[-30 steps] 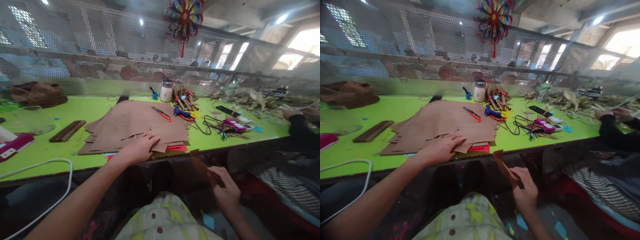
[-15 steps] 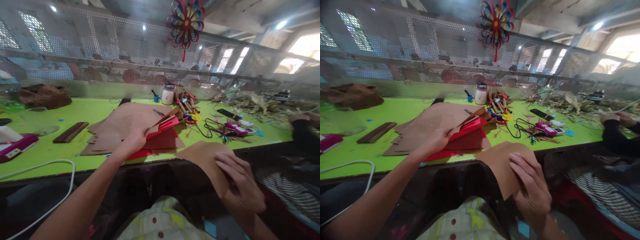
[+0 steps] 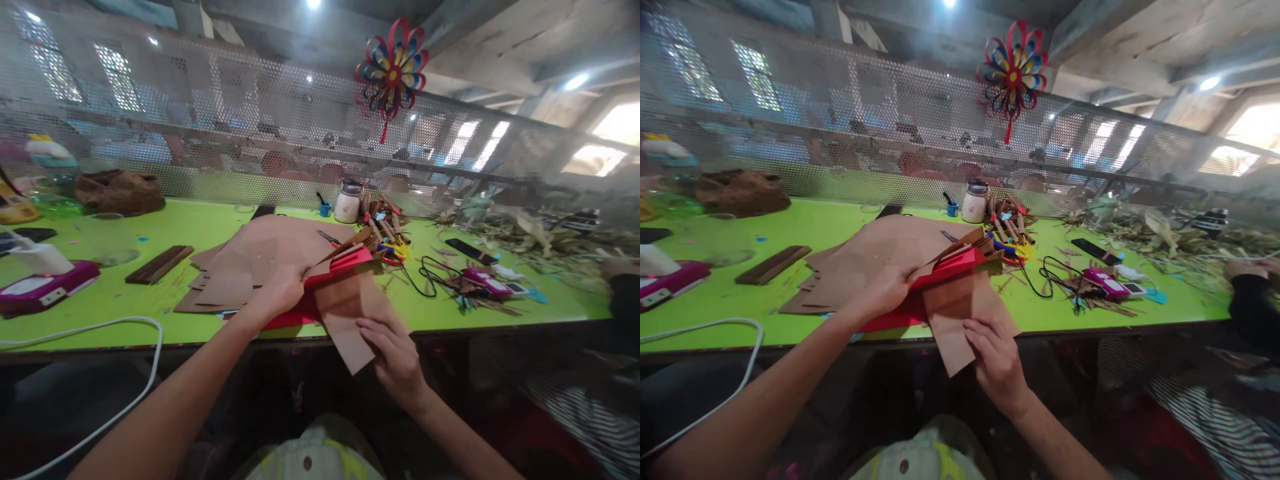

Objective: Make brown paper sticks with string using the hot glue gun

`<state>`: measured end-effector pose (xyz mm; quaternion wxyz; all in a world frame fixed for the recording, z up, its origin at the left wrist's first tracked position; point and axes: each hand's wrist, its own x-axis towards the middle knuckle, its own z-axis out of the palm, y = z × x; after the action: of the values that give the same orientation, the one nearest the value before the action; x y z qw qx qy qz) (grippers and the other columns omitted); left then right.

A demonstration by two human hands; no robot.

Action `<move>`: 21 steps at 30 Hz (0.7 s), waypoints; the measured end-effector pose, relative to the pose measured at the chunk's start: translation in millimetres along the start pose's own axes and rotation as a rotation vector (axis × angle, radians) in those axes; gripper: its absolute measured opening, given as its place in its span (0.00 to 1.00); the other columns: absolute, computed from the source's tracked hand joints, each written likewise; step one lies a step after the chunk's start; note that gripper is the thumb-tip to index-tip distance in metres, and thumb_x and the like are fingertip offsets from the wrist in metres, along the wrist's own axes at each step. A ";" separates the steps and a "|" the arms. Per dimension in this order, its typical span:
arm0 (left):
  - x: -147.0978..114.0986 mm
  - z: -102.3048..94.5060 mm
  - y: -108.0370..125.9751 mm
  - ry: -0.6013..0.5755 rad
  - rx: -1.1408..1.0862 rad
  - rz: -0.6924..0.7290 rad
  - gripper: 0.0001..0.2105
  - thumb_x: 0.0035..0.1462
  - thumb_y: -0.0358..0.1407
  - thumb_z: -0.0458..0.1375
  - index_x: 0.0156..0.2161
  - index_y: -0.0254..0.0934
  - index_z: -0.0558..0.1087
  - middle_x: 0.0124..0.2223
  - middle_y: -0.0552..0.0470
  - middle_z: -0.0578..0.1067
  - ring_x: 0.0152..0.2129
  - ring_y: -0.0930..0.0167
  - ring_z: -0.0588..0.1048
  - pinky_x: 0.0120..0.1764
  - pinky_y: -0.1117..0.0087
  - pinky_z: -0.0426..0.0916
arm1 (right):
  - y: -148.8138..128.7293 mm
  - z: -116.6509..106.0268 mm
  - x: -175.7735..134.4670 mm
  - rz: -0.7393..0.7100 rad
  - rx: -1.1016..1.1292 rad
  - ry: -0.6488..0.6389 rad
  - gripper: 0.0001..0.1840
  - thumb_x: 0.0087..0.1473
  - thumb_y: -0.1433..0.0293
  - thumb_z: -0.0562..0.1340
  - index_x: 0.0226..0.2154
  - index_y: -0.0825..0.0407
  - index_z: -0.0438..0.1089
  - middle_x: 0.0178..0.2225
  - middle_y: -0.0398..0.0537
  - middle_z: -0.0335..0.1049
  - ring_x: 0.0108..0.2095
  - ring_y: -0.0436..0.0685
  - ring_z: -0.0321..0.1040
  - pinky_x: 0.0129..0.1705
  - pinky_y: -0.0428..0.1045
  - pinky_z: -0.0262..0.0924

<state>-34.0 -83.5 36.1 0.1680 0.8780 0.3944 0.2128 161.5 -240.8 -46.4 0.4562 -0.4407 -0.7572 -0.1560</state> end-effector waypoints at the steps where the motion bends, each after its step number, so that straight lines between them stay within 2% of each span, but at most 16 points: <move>1: -0.3 0.5 -0.3 0.011 0.002 0.009 0.18 0.55 0.28 0.47 0.46 0.37 0.75 0.43 0.45 0.78 0.38 0.66 0.76 0.41 0.71 0.66 | 2.6 2.8 -1.5 -0.010 0.018 -0.044 0.25 0.48 0.87 0.54 0.47 0.51 0.65 0.44 0.55 0.73 0.48 0.61 0.65 0.46 0.61 0.64; 5: -1.6 2.8 -1.2 0.027 0.020 0.044 0.17 0.55 0.27 0.47 0.45 0.37 0.75 0.43 0.45 0.78 0.38 0.66 0.76 0.40 0.70 0.67 | 10.8 -1.1 8.8 -0.016 0.037 -0.118 0.24 0.48 0.87 0.54 0.45 0.51 0.65 0.43 0.54 0.72 0.48 0.61 0.64 0.47 0.60 0.63; 8: -3.8 4.7 -0.7 0.053 0.026 0.063 0.18 0.55 0.26 0.47 0.46 0.37 0.75 0.44 0.46 0.78 0.39 0.66 0.76 0.42 0.71 0.67 | 17.0 1.7 23.5 0.015 0.013 -0.179 0.20 0.49 0.86 0.53 0.40 0.51 0.67 0.39 0.52 0.73 0.47 0.61 0.64 0.46 0.59 0.62; 12: -7.1 5.6 0.7 0.094 0.053 0.080 0.20 0.54 0.25 0.46 0.49 0.38 0.73 0.46 0.46 0.77 0.41 0.66 0.75 0.43 0.70 0.67 | 28.8 24.4 44.7 0.096 -0.042 -0.251 0.18 0.45 0.85 0.56 0.35 0.51 0.70 0.38 0.53 0.73 0.45 0.62 0.64 0.45 0.57 0.62; 16: -9.5 4.8 0.8 0.078 0.091 0.090 0.21 0.54 0.24 0.47 0.51 0.38 0.71 0.44 0.45 0.77 0.40 0.65 0.76 0.43 0.68 0.67 | 44.6 48.1 66.8 0.118 -0.053 -0.311 0.17 0.42 0.83 0.58 0.34 0.53 0.73 0.37 0.53 0.74 0.42 0.62 0.66 0.45 0.57 0.61; 18: -11.2 5.4 0.2 0.078 0.100 0.087 0.21 0.54 0.25 0.47 0.51 0.39 0.71 0.44 0.45 0.77 0.40 0.65 0.75 0.43 0.68 0.67 | 49.0 52.1 71.5 0.113 -0.042 -0.351 0.18 0.41 0.82 0.57 0.35 0.54 0.73 0.38 0.53 0.74 0.43 0.62 0.67 0.47 0.57 0.61; 21: -15.3 10.1 -0.8 0.061 0.105 0.086 0.22 0.54 0.24 0.47 0.51 0.39 0.70 0.44 0.46 0.77 0.40 0.64 0.75 0.43 0.67 0.67 | 44.0 42.6 60.9 0.097 -0.022 -0.413 0.24 0.43 0.79 0.56 0.45 0.54 0.71 0.46 0.54 0.71 0.48 0.62 0.64 0.51 0.58 0.59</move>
<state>-38.5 -95.9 23.4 0.1004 0.8949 0.3719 0.2255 161.7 -156.8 -26.0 0.2937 -0.5042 -0.8107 -0.0485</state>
